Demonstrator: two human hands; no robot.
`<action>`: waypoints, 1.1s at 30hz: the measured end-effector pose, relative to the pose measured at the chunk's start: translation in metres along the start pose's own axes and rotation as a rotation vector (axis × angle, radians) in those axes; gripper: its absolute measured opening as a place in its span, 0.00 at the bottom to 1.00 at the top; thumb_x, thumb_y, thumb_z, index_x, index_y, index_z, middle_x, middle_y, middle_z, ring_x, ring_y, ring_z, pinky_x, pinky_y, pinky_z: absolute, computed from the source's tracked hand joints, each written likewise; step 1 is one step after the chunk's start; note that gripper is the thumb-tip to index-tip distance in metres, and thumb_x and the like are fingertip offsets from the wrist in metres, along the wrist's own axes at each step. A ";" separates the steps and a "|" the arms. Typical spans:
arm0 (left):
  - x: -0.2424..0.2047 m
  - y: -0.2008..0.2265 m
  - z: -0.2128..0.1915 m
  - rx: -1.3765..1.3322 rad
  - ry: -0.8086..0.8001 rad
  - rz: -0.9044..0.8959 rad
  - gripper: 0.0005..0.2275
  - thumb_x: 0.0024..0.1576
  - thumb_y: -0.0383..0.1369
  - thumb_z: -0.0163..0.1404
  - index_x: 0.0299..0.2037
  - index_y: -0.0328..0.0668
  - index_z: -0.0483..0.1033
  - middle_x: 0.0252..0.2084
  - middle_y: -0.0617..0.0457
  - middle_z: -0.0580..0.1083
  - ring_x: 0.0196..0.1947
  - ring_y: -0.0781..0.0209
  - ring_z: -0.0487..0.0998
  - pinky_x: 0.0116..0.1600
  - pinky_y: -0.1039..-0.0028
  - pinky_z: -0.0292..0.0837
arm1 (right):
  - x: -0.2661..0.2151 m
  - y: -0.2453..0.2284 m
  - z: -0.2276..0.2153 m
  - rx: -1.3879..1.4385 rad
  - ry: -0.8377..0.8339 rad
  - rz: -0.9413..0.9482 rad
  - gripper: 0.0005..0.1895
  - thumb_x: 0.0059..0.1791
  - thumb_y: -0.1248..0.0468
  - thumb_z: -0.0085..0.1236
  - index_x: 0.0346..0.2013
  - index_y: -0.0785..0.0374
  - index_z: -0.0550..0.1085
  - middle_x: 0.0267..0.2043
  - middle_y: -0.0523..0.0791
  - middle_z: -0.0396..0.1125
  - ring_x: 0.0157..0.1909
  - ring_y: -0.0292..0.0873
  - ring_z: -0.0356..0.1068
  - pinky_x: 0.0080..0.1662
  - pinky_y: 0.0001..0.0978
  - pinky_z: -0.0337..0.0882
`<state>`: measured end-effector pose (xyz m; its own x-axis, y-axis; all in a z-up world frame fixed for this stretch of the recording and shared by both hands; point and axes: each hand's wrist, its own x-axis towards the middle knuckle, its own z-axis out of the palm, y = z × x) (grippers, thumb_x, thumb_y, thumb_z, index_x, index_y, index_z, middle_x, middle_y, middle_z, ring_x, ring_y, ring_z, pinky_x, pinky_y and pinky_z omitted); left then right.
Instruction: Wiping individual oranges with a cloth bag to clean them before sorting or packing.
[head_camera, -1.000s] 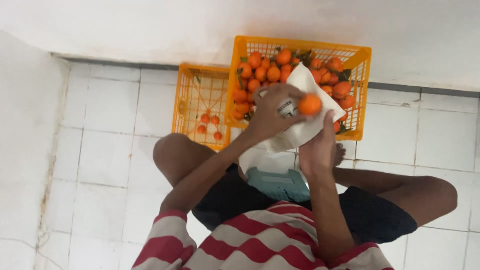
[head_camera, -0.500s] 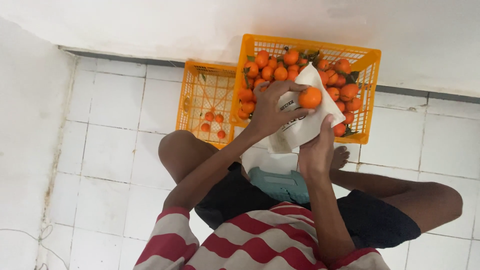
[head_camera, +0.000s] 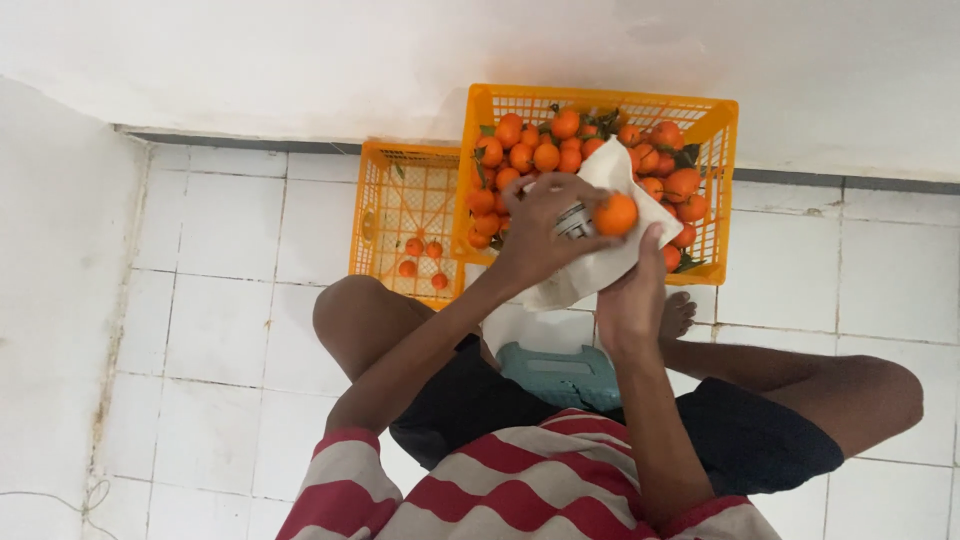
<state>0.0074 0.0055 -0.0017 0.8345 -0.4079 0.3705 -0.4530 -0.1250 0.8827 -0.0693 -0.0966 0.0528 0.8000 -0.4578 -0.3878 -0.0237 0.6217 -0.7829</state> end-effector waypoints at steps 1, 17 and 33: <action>-0.005 -0.003 0.008 0.000 0.003 0.000 0.21 0.51 0.48 0.67 0.52 0.59 0.78 0.47 0.64 0.78 0.59 0.64 0.72 0.70 0.55 0.43 | 0.009 0.004 -0.012 -0.002 -0.002 0.000 0.34 0.53 0.40 0.46 0.65 0.59 0.67 0.62 0.48 0.68 0.61 0.46 0.70 0.64 0.46 0.70; 0.006 -0.034 -0.072 0.104 0.367 -0.150 0.22 0.53 0.47 0.64 0.56 0.57 0.72 0.52 0.60 0.75 0.55 0.61 0.76 0.63 0.60 0.63 | 0.033 0.021 -0.043 -0.498 0.205 -0.157 0.41 0.51 0.38 0.48 0.64 0.70 0.61 0.65 0.56 0.57 0.66 0.51 0.58 0.66 0.45 0.60; -0.081 -0.271 -0.118 0.391 0.885 -0.605 0.19 0.49 0.44 0.65 0.47 0.53 0.73 0.45 0.61 0.79 0.45 0.60 0.81 0.47 0.59 0.76 | 0.067 0.068 -0.072 -1.036 -0.022 -0.712 0.34 0.63 0.45 0.31 0.57 0.80 0.61 0.56 0.69 0.61 0.58 0.62 0.63 0.58 0.52 0.64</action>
<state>0.0990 0.1789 -0.2366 0.8075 0.5762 0.1259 0.1611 -0.4208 0.8928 -0.0604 -0.1306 -0.0610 0.8385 -0.4689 0.2774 -0.0339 -0.5532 -0.8324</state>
